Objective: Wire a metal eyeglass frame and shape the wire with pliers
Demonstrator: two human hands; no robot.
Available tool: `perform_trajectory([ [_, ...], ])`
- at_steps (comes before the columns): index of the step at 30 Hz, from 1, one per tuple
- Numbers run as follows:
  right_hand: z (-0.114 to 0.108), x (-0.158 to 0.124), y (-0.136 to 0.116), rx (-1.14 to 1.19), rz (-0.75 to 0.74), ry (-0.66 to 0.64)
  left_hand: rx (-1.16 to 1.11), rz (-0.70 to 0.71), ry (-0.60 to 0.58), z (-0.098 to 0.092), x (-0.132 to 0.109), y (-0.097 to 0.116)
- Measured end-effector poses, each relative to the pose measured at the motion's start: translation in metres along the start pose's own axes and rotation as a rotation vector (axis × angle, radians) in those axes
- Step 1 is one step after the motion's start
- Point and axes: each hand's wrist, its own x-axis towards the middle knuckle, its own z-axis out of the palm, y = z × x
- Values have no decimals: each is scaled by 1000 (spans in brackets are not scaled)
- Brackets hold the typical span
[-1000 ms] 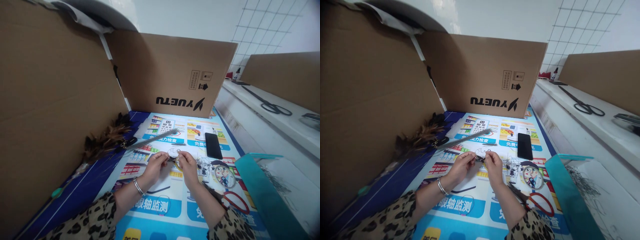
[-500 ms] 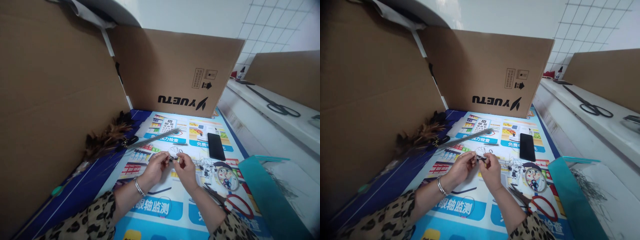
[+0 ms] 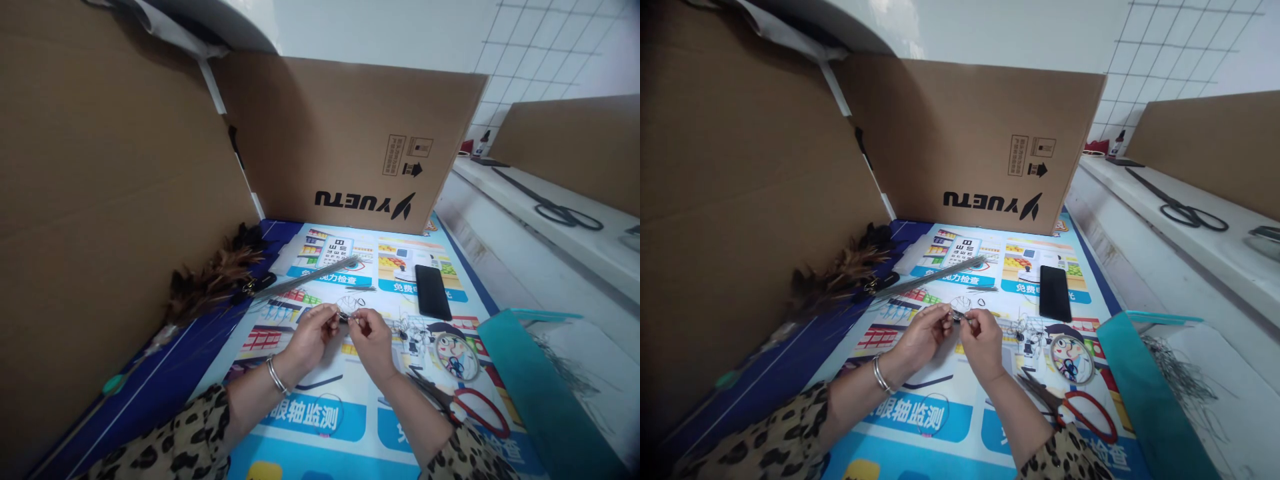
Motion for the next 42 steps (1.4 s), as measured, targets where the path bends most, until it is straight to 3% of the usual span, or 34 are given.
perform_trajectory([
  [12, -2, 0, 2, -27, -53, -71, 27, 36, 22, -2, 0, -3],
  [23, 0, 0, 7, -31, -51, -25, 223, 117, 52, -8, 2, -3],
  [34, -4, 4, 11, 71, -31, 69, 228, 103, 6, -8, 3, -1],
  [42, -4, 4, 10, 100, -69, 4, 226, 76, -6, -9, 3, -2],
])
